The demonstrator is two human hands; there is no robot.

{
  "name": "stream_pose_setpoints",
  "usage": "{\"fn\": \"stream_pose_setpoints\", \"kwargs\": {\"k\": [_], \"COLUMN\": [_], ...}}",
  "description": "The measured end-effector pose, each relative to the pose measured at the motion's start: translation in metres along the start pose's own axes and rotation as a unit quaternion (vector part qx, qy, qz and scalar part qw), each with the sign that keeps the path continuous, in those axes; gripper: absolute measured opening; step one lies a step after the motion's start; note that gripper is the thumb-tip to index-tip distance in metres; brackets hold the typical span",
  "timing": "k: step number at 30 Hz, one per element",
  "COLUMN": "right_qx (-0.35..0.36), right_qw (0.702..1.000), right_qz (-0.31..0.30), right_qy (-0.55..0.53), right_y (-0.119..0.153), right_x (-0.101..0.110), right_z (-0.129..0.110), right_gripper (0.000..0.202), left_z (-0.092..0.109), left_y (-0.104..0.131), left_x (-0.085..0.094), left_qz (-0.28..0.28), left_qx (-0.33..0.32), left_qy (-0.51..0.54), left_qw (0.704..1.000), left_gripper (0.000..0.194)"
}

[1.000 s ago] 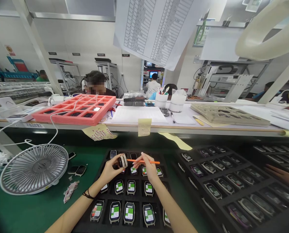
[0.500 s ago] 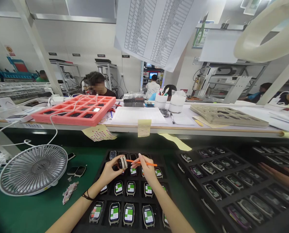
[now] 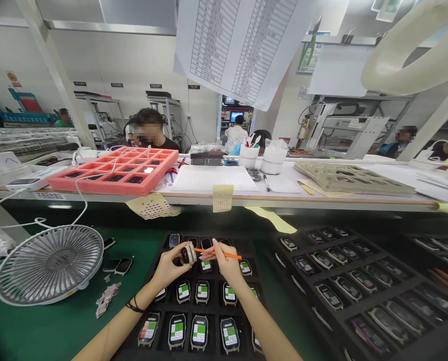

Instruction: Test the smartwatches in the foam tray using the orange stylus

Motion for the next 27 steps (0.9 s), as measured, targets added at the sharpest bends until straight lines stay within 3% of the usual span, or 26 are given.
{"fn": "stream_pose_setpoints", "kwargs": {"k": [27], "right_qx": [0.009], "right_qw": [1.000], "right_qz": [-0.010], "right_qy": [0.013], "right_y": [0.001], "right_x": [-0.003], "right_z": [-0.009], "right_gripper": [0.050], "left_z": [0.000], "left_y": [0.000], "left_x": [-0.004], "left_qz": [-0.016], "left_qx": [-0.023], "left_qy": [-0.024], "left_qw": [0.999], "left_gripper": [0.054]}}
Point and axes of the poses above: each hand's wrist, its own y-axis away from the middle knuckle, its own x-axis out of the back of the hand, z = x × y, the point moved 3 cm from there along -y, towards the middle knuckle, and after that the axes turned 14 degrees about x, right-handed, at the moved point
